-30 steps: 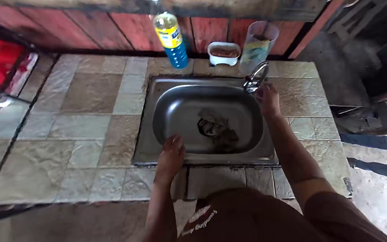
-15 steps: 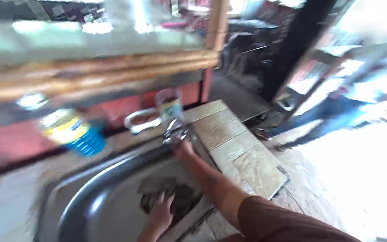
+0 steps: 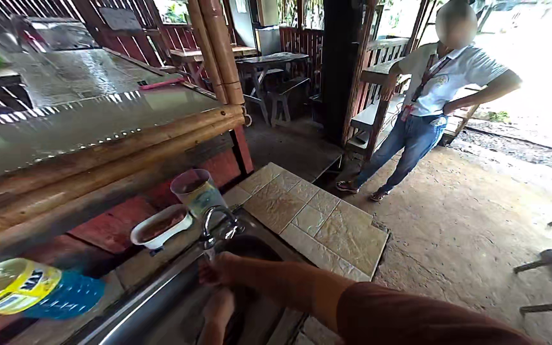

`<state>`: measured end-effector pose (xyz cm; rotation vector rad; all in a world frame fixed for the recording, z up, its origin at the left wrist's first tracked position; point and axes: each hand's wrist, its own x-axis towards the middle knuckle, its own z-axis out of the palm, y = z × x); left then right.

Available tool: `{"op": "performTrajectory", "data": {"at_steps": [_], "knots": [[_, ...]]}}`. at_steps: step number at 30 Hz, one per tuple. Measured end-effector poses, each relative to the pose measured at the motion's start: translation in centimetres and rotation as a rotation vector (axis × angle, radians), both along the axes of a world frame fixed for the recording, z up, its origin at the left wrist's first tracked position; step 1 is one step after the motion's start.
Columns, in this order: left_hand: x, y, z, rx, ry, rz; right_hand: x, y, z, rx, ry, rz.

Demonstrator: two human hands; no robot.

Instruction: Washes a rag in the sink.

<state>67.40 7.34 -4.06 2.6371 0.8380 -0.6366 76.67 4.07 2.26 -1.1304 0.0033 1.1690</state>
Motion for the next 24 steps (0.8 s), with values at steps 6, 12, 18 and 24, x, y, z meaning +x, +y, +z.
{"op": "performTrajectory", "data": {"at_steps": [6, 12, 18, 24], "knots": [[3.3, 3.7, 2.5, -0.071, -0.131, 0.02, 1.6, 1.4, 2.7, 0.004, -0.019, -0.087], [2.1, 3.3, 5.9, -0.736, -0.641, 0.269, 0.9, 0.2, 5.1, -0.083, -0.592, 0.133], [2.5, 1.4, 7.4, -0.851, -0.78, 0.623, 1.5, -2.9, 4.1, -0.356, -1.075, 0.2], [1.6, 0.8, 11.1, -0.94, -1.004, 0.551, 1.5, -4.5, 2.0, -0.045, -0.844, -0.098]]}}
